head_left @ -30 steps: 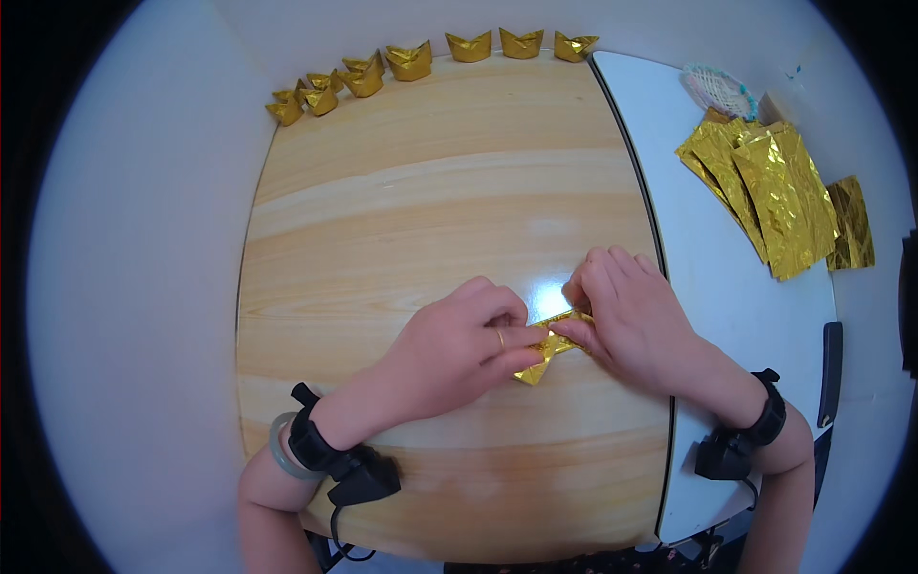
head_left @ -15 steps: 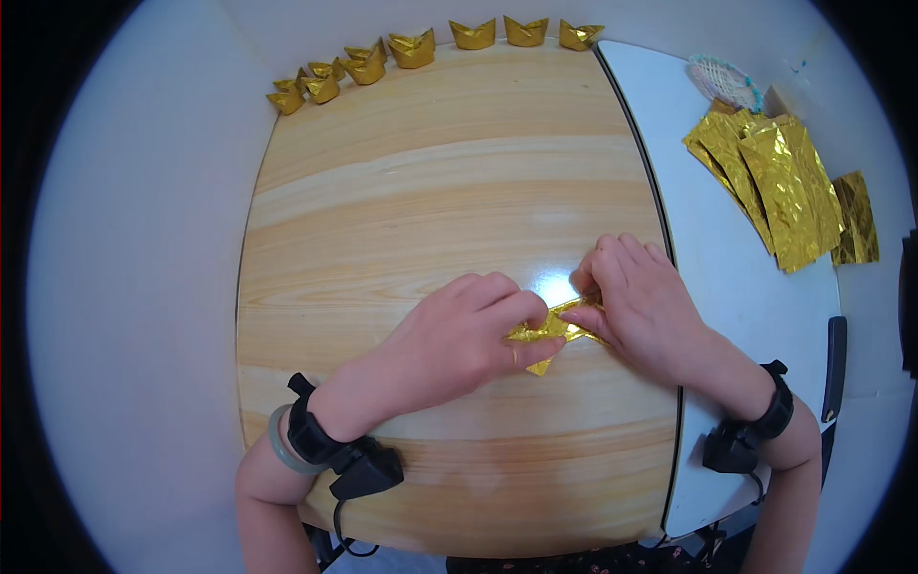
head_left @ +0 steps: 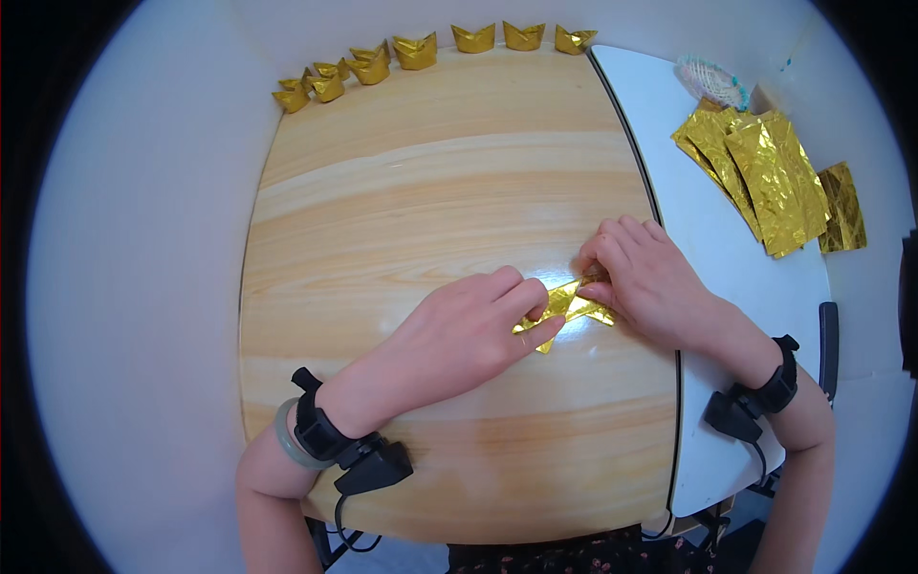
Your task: Folding gold foil paper into boat-shaped ingots (yuanbao).
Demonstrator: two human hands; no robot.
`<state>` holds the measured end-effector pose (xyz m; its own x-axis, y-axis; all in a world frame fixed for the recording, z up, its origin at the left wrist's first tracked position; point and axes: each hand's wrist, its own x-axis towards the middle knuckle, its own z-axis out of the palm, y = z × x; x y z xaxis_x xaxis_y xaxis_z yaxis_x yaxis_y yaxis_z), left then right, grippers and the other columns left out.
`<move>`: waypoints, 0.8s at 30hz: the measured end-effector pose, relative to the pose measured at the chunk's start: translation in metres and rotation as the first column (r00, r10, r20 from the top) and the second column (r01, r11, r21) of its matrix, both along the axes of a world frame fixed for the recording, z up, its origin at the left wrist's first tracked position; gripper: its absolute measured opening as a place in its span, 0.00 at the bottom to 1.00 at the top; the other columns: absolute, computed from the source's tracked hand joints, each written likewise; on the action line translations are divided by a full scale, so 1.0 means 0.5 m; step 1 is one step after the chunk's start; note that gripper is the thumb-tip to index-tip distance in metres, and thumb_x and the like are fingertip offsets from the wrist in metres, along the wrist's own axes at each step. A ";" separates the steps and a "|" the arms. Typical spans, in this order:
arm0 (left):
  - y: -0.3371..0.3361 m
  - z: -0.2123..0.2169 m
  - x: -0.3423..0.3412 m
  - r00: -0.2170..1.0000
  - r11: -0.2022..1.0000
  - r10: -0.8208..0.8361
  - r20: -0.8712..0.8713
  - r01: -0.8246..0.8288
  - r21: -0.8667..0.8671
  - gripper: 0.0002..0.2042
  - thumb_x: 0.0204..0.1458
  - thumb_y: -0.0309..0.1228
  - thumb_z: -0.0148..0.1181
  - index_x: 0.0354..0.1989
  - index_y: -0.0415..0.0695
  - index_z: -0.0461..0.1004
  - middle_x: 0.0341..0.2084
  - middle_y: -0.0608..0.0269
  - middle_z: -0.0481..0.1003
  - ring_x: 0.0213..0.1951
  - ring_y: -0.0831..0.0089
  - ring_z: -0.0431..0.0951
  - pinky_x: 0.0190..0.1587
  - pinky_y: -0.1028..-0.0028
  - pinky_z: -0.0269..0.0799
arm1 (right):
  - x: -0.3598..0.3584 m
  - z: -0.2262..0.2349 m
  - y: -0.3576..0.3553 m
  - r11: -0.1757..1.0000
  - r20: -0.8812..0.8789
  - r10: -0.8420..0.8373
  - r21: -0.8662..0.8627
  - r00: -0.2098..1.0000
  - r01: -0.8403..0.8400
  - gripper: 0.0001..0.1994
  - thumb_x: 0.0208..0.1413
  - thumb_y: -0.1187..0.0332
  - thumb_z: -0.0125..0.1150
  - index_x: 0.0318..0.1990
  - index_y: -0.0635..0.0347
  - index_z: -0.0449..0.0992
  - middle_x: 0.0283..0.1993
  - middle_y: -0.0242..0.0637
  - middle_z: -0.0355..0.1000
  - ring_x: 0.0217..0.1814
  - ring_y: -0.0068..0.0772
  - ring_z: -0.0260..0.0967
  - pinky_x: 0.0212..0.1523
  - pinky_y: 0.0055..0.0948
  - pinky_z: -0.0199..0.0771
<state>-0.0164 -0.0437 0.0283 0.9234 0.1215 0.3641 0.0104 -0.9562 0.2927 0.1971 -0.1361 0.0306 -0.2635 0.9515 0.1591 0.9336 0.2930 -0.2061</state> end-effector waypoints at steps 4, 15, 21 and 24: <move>-0.003 -0.004 -0.005 0.993 0.972 -0.085 0.076 0.066 0.225 0.12 0.41 0.27 0.61 0.37 0.42 0.77 0.33 0.65 0.72 0.35 0.70 0.72 0.33 0.73 0.70 | 0.002 0.003 -0.011 0.998 0.035 -0.004 0.058 0.999 0.002 0.12 0.51 0.63 0.59 0.40 0.55 0.67 0.36 0.34 0.63 0.42 0.36 0.62 0.43 0.34 0.62; -0.036 0.000 -0.023 0.999 0.914 -0.040 -0.028 0.047 0.402 0.21 0.39 0.26 0.55 0.45 0.32 0.73 0.46 0.52 0.73 0.51 0.62 0.71 0.54 0.68 0.67 | -0.076 0.036 -0.098 0.996 0.149 0.056 -0.080 0.987 -0.045 0.37 0.53 0.45 0.52 0.61 0.68 0.58 0.65 0.47 0.56 0.69 0.41 0.52 0.67 0.39 0.50; -0.084 0.003 -0.028 0.981 0.830 0.107 -0.159 0.000 0.558 0.21 0.42 0.26 0.51 0.46 0.27 0.71 0.48 0.40 0.71 0.54 0.54 0.69 0.55 0.66 0.67 | -0.073 0.028 -0.100 0.999 0.195 0.035 -0.047 0.980 -0.026 0.37 0.53 0.44 0.52 0.61 0.67 0.60 0.66 0.44 0.56 0.69 0.38 0.52 0.68 0.39 0.48; -0.106 0.006 -0.031 0.952 0.770 0.199 -0.233 -0.005 0.638 0.22 0.44 0.26 0.49 0.47 0.26 0.70 0.48 0.36 0.70 0.53 0.49 0.69 0.54 0.64 0.67 | -0.071 0.026 -0.101 0.999 0.174 0.034 -0.048 0.984 -0.026 0.37 0.53 0.45 0.53 0.61 0.66 0.60 0.66 0.44 0.56 0.68 0.38 0.53 0.67 0.39 0.49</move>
<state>-0.0321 -0.0969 0.0311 0.9900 0.0565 0.1293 0.1040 -0.9115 -0.3981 0.1618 -0.1865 0.0435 -0.3119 0.9479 0.0652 0.9474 0.3154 -0.0546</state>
